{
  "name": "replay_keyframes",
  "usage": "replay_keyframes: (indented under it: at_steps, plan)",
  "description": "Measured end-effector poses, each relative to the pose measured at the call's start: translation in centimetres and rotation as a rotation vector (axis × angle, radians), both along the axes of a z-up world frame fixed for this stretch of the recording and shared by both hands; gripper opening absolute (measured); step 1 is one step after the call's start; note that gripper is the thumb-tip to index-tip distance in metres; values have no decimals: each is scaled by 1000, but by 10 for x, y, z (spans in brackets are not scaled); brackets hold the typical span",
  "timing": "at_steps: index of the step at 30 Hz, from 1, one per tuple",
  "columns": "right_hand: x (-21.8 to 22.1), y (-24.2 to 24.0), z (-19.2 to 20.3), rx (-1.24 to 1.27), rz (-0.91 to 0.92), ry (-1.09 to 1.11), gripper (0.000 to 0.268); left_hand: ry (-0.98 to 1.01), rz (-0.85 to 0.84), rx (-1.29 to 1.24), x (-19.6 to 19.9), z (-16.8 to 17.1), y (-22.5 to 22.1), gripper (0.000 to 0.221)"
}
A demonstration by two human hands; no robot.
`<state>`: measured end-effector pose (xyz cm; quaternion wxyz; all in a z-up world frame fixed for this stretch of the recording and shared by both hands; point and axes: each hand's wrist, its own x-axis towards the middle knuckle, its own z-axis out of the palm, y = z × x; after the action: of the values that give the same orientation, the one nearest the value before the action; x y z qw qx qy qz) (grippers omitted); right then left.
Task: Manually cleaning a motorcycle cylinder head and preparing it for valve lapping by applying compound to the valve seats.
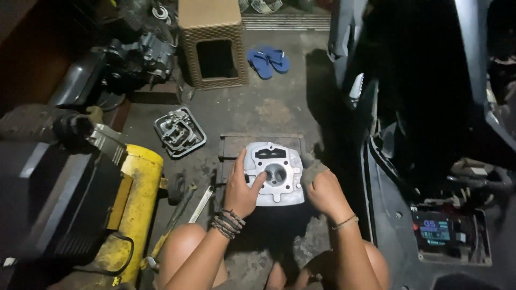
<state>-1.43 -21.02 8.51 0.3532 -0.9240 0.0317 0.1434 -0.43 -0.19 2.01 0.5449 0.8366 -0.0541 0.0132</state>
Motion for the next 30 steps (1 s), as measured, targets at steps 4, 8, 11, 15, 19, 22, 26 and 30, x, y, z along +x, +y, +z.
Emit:
replay_keyframes:
  at_steps: [4, 8, 11, 15, 19, 22, 26, 30]
  plan:
    - [3, 9, 14, -12, -57, -41, 47, 24, 8, -24, 1, 2, 1, 82]
    - [-4, 3, 19, -6, -68, -16, 40, 10, 7, -17, 2, -6, 1, 83]
    - [1, 3, 24, 10, -63, -23, 36, 11, 5, -23, 3, -1, 0, 82]
    - [4, -7, -3, 15, -49, 18, 52, 25, 7, -44, 2, 3, 0, 82]
    - [14, -4, -16, 101, -88, -72, 50, 10, 2, -49, 2, -1, 0, 85]
    - [13, -4, -9, 91, -86, -70, 50, -17, 17, -42, 2, -2, -2, 83]
    - [3, -7, -6, 88, -65, -52, 50, -28, 16, -31, 2, -7, 1, 84]
    - [-1, -14, -4, 90, -48, -29, 51, -22, 13, -41, 2, -3, -1, 85]
